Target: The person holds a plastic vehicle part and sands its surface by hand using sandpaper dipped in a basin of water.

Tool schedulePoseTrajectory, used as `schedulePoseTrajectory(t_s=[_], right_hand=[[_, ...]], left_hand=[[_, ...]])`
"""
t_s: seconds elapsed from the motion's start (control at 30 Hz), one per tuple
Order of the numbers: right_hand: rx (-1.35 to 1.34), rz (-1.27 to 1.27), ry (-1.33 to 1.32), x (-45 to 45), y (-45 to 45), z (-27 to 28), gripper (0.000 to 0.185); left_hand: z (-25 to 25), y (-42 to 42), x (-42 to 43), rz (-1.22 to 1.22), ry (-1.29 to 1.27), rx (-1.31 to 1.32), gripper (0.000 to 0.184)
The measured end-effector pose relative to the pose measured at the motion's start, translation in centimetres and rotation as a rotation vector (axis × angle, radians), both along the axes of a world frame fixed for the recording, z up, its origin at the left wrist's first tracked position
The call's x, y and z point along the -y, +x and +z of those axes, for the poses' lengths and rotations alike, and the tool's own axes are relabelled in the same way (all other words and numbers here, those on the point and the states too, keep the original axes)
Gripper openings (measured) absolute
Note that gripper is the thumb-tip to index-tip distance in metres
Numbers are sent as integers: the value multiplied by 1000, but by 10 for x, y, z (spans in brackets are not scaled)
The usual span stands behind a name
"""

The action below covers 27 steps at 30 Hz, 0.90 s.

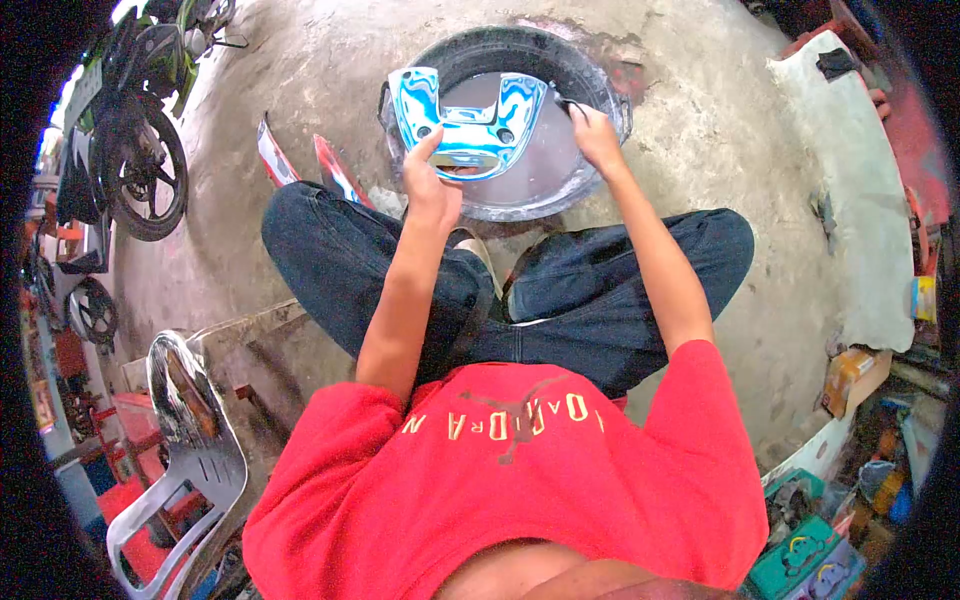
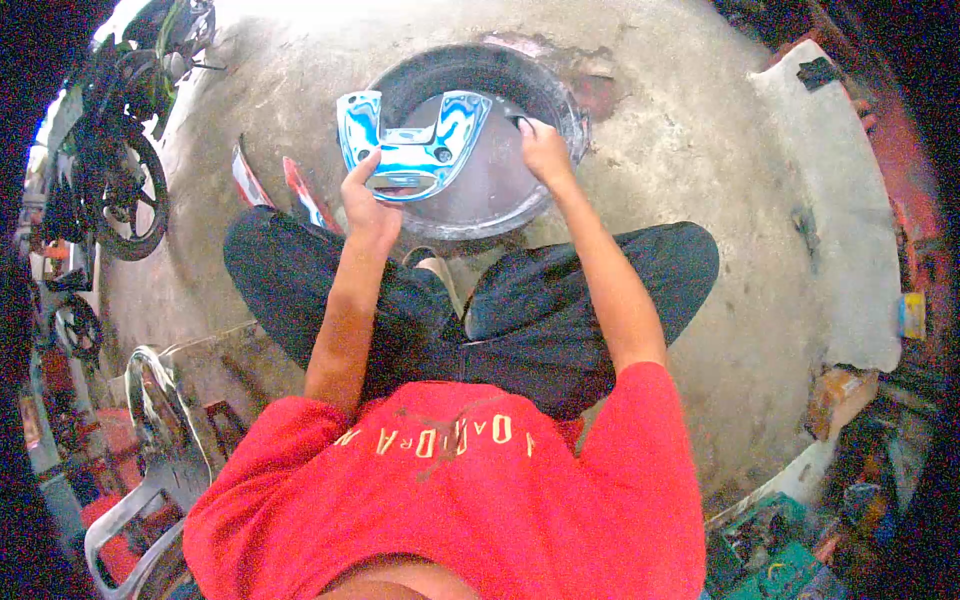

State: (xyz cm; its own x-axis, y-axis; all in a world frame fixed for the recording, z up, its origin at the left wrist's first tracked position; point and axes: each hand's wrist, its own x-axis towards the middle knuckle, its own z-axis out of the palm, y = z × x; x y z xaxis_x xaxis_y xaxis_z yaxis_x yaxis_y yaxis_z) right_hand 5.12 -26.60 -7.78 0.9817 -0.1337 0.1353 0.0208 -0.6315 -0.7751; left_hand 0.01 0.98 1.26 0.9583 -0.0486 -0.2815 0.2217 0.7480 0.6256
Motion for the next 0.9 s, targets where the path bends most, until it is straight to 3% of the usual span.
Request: schedulePoseTrajectory(t_s=[0.07, 0.1, 0.2, 0.23, 0.33, 0.47, 0.53, 0.67, 0.8, 0.9], right_hand=[[-217, -15, 166, 23, 13, -51, 33], [-326, -25, 246, 26, 10, -51, 34], [-427, -21, 820, 15, 1, -58, 33], [-459, -33, 845, 15, 5, -69, 33], [-444, -45, 725, 9, 7, -83, 36], [-390, -45, 231, -6, 21, -90, 35], [-322, -16, -38, -16, 32, -120, 35], [-344, 277, -527, -45, 20, -153, 35], [-580, 425, -592, -72, 5, -165, 34], [-559, 417, -641, -68, 7, -171, 33]], left_hand=[[4, 1, -3, 11, 32, -17, 31], [3, 3, -3, 23, 28, -21, 31], [1, 5, -1, 72, 35, -28, 28], [0, 5, -3, 80, 51, -19, 27], [-7, 8, -4, 92, 75, -15, 27], [-16, 13, -8, 121, 88, -22, 28], [-19, 14, -9, 151, 90, -35, 28], [-20, 16, -6, 191, 111, -62, 29], [-27, 19, -9, 162, 105, -74, 30], [-28, 18, -9, 122, 75, -59, 30]])
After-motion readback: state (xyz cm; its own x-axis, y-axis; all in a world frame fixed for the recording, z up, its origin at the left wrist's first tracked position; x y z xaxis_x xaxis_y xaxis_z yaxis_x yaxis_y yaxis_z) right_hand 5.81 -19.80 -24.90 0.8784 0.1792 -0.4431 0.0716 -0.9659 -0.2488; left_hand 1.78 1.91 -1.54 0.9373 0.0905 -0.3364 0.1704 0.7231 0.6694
